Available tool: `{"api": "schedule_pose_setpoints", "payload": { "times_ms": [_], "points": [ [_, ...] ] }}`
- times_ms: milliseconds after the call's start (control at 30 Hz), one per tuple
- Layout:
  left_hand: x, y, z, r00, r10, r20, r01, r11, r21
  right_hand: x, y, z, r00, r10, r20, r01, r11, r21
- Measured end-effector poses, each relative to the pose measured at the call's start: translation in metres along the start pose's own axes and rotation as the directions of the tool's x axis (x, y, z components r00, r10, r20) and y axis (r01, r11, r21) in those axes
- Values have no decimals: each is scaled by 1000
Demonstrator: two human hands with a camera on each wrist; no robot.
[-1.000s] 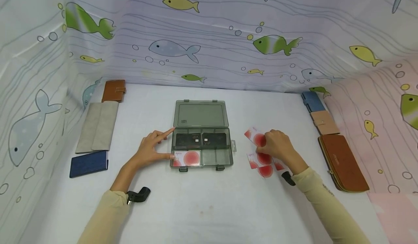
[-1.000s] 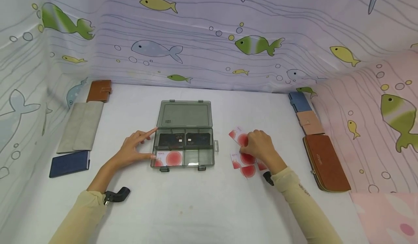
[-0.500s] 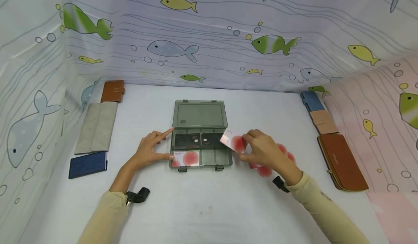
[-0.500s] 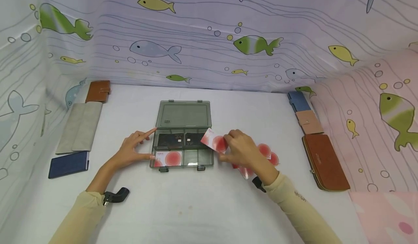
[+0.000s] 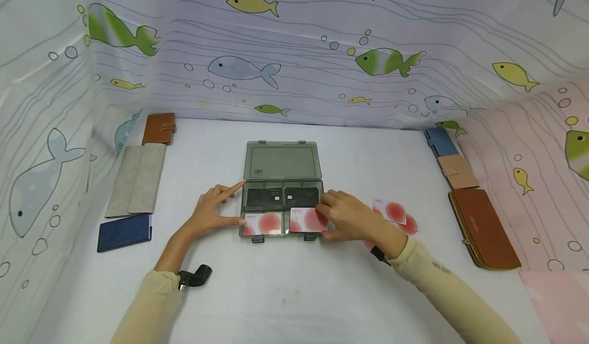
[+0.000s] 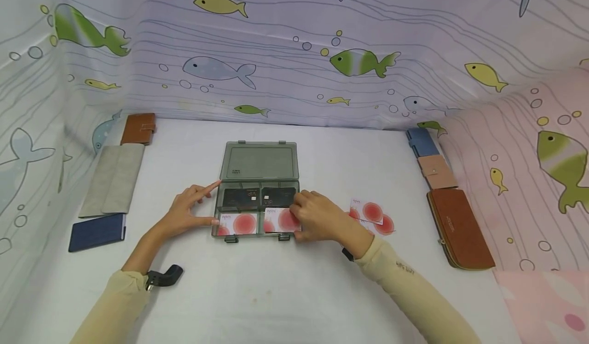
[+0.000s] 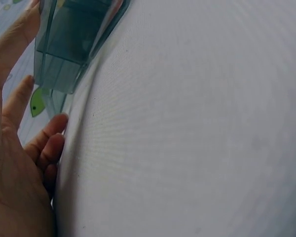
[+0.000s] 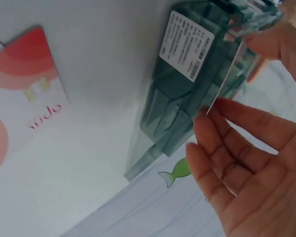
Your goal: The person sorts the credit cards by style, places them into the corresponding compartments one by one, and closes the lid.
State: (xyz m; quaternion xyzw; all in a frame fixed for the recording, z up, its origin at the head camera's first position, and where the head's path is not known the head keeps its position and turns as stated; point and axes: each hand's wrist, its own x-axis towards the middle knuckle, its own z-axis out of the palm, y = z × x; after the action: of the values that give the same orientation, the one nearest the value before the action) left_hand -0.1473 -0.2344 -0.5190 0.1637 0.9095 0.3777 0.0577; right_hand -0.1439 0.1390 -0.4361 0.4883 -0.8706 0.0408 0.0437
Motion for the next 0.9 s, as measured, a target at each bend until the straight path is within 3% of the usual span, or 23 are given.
{"api": "schedule_pose_setpoints", "payload": {
  "times_ms": [267, 533, 667, 900],
  "points": [
    [0, 3, 3, 1000, 9, 5, -8, 1000, -11, -3, 3, 1, 999, 17, 33, -19, 997, 76],
    [1, 5, 3, 1000, 20, -1, -20, 1000, -7, -42, 25, -2, 982, 190, -13, -184, 965, 187],
    [0, 3, 2, 1000, 18, -5, -18, 1000, 2, -72, 43, 4, 952, 305, 22, -303, 929, 213],
    [0, 1, 0, 1000, 6, 2, -6, 1000, 2, -122, 69, 16, 870, 480, 109, -492, 838, 235]
  ]
}}
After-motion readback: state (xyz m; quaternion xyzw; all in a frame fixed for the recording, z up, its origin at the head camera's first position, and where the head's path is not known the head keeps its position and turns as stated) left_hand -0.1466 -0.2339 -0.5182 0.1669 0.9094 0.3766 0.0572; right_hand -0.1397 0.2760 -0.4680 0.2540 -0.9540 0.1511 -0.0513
